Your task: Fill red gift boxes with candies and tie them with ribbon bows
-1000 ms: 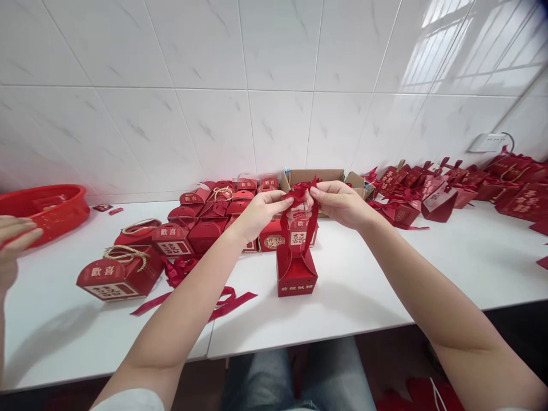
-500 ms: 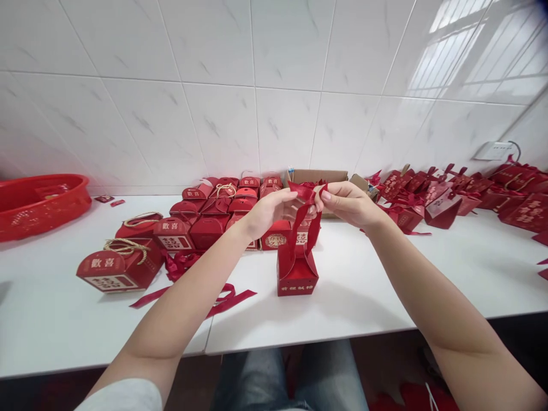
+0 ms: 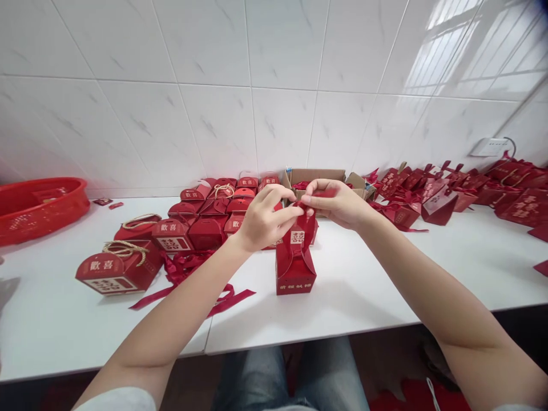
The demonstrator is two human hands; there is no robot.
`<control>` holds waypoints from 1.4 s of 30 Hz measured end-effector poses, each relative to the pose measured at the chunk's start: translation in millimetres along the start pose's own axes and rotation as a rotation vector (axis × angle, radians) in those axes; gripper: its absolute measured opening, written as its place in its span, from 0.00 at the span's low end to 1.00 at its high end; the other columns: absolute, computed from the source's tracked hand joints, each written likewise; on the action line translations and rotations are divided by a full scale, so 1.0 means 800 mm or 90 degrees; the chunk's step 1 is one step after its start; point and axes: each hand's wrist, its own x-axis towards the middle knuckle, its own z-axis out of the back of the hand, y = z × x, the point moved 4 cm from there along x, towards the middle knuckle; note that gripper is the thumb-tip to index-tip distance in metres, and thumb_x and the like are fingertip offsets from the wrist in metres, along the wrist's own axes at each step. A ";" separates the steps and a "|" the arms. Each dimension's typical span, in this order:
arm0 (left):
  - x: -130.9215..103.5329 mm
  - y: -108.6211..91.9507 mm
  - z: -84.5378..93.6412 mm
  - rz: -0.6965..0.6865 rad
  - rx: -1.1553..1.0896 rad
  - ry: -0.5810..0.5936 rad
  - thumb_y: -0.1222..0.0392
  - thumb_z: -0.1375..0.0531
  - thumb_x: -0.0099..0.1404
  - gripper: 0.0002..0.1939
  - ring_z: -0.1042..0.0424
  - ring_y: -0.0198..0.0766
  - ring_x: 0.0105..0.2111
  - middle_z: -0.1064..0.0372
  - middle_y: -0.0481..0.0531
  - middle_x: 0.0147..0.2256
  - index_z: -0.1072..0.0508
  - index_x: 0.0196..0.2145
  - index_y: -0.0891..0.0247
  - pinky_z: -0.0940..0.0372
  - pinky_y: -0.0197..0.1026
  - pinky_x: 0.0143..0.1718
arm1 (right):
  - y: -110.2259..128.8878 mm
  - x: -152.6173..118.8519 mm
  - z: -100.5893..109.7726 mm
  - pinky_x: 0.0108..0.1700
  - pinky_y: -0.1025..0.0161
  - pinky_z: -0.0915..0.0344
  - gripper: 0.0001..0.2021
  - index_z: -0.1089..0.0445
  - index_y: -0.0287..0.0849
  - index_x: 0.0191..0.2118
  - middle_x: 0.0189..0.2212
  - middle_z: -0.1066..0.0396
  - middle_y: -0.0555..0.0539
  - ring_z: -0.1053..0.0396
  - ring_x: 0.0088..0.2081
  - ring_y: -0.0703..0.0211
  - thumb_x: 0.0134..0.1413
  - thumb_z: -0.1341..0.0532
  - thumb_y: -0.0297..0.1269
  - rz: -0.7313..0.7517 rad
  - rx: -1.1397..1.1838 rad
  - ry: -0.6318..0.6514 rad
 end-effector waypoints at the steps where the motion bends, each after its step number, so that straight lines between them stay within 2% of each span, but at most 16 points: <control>1: 0.000 0.002 0.000 0.044 -0.055 -0.015 0.63 0.38 0.58 0.03 0.32 0.43 0.43 0.30 0.54 0.40 0.25 0.31 0.56 0.36 0.49 0.47 | 0.002 -0.001 0.002 0.33 0.65 0.31 0.12 0.33 0.41 0.29 0.23 0.30 0.52 0.30 0.27 0.65 0.43 0.30 0.39 0.011 -0.037 -0.003; 5: -0.002 0.016 -0.013 0.340 -0.403 0.016 0.63 0.39 0.57 0.16 0.27 0.39 0.39 0.29 0.54 0.42 0.35 0.44 0.60 0.33 0.46 0.45 | 0.015 -0.009 0.007 0.38 0.60 0.30 0.10 0.32 0.41 0.26 0.28 0.27 0.48 0.27 0.33 0.58 0.44 0.31 0.38 0.139 -0.297 -0.033; 7: -0.004 0.022 -0.022 0.474 -0.539 0.065 0.61 0.42 0.59 0.14 0.26 0.39 0.36 0.27 0.54 0.38 0.34 0.44 0.62 0.32 0.46 0.42 | 0.021 -0.013 0.006 0.39 0.59 0.31 0.06 0.30 0.42 0.29 0.30 0.26 0.48 0.28 0.35 0.57 0.47 0.33 0.36 0.233 -0.428 -0.059; 9: -0.004 0.029 -0.025 0.558 -0.600 0.084 0.59 0.43 0.60 0.12 0.25 0.41 0.34 0.26 0.54 0.36 0.31 0.42 0.63 0.31 0.46 0.38 | 0.022 -0.016 0.002 0.40 0.60 0.31 0.04 0.29 0.44 0.34 0.32 0.26 0.48 0.27 0.36 0.57 0.50 0.35 0.34 0.300 -0.497 -0.076; 12: -0.005 0.035 -0.027 0.588 -0.593 0.101 0.61 0.39 0.58 0.14 0.24 0.39 0.31 0.26 0.53 0.35 0.30 0.43 0.63 0.31 0.45 0.37 | 0.020 -0.019 -0.004 0.40 0.60 0.31 0.07 0.29 0.47 0.40 0.34 0.25 0.49 0.27 0.36 0.58 0.53 0.39 0.32 0.363 -0.565 -0.087; 17: -0.001 0.031 -0.020 0.453 -0.410 0.052 0.62 0.35 0.55 0.13 0.25 0.38 0.36 0.26 0.52 0.34 0.30 0.39 0.63 0.31 0.43 0.42 | 0.014 -0.017 -0.012 0.39 0.60 0.35 0.08 0.31 0.46 0.41 0.38 0.26 0.46 0.29 0.37 0.57 0.62 0.47 0.34 0.424 -0.696 -0.093; 21: 0.010 0.012 0.003 0.264 -0.169 0.004 0.63 0.39 0.60 0.10 0.27 0.39 0.41 0.27 0.55 0.39 0.29 0.40 0.63 0.33 0.43 0.46 | 0.009 -0.014 -0.008 0.44 0.53 0.40 0.15 0.36 0.41 0.51 0.36 0.27 0.42 0.32 0.38 0.52 0.65 0.55 0.32 0.343 -0.870 -0.136; 24: 0.000 0.006 0.029 0.204 -0.015 0.027 0.62 0.41 0.61 0.09 0.27 0.39 0.39 0.27 0.53 0.37 0.29 0.41 0.62 0.34 0.40 0.45 | -0.005 -0.028 0.006 0.45 0.53 0.42 0.18 0.39 0.39 0.55 0.28 0.28 0.45 0.32 0.33 0.53 0.65 0.57 0.32 0.233 -0.926 -0.136; 27: -0.048 0.026 0.061 0.285 0.057 0.100 0.56 0.41 0.61 0.10 0.29 0.38 0.33 0.28 0.51 0.33 0.29 0.40 0.61 0.34 0.37 0.38 | -0.040 -0.068 0.042 0.38 0.58 0.41 0.18 0.39 0.41 0.55 0.24 0.30 0.46 0.34 0.29 0.53 0.65 0.57 0.34 0.062 -0.931 -0.108; 30: -0.128 0.071 0.084 0.439 0.073 0.301 0.52 0.43 0.61 0.11 0.32 0.35 0.25 0.31 0.46 0.27 0.29 0.38 0.60 0.37 0.35 0.28 | -0.098 -0.124 0.092 0.33 0.62 0.41 0.21 0.41 0.42 0.58 0.29 0.27 0.44 0.31 0.32 0.53 0.61 0.55 0.30 -0.238 -0.905 -0.029; 33: -0.189 0.108 0.095 0.520 0.101 0.451 0.53 0.44 0.59 0.10 0.35 0.35 0.21 0.34 0.44 0.22 0.29 0.34 0.60 0.39 0.36 0.25 | -0.133 -0.161 0.121 0.31 0.64 0.39 0.20 0.33 0.43 0.52 0.27 0.26 0.46 0.30 0.29 0.55 0.55 0.51 0.27 -0.342 -0.874 0.035; 35: -0.197 0.114 0.091 0.511 0.139 0.466 0.53 0.45 0.58 0.10 0.33 0.38 0.23 0.33 0.45 0.22 0.29 0.33 0.60 0.38 0.38 0.27 | -0.138 -0.163 0.123 0.36 0.60 0.36 0.19 0.34 0.43 0.53 0.32 0.25 0.44 0.28 0.34 0.52 0.57 0.50 0.30 -0.340 -0.868 0.037; 37: -0.181 0.102 0.076 0.464 0.168 0.384 0.51 0.44 0.59 0.11 0.30 0.43 0.34 0.29 0.50 0.30 0.29 0.35 0.60 0.35 0.42 0.38 | -0.129 -0.151 0.113 0.46 0.53 0.36 0.20 0.37 0.41 0.56 0.44 0.27 0.39 0.29 0.45 0.47 0.60 0.50 0.38 -0.305 -0.880 0.011; 38: -0.168 0.091 0.066 0.440 0.166 0.312 0.50 0.44 0.60 0.13 0.30 0.45 0.41 0.29 0.53 0.37 0.29 0.37 0.60 0.37 0.45 0.45 | -0.121 -0.143 0.106 0.51 0.50 0.38 0.22 0.38 0.40 0.57 0.49 0.30 0.37 0.32 0.50 0.45 0.61 0.50 0.43 -0.271 -0.879 -0.011; 40: -0.148 0.068 0.034 0.454 0.077 0.210 0.49 0.46 0.63 0.15 0.32 0.45 0.46 0.30 0.55 0.43 0.31 0.41 0.61 0.38 0.46 0.50 | -0.103 -0.127 0.089 0.54 0.50 0.39 0.27 0.40 0.41 0.59 0.57 0.37 0.36 0.36 0.55 0.44 0.59 0.48 0.51 -0.195 -0.825 -0.054; 42: -0.139 0.049 -0.009 0.498 -0.062 0.229 0.47 0.46 0.63 0.17 0.32 0.44 0.47 0.32 0.56 0.45 0.34 0.44 0.61 0.38 0.46 0.50 | -0.091 -0.119 0.075 0.52 0.51 0.35 0.32 0.43 0.43 0.61 0.60 0.42 0.38 0.40 0.58 0.44 0.55 0.44 0.55 -0.142 -0.717 -0.059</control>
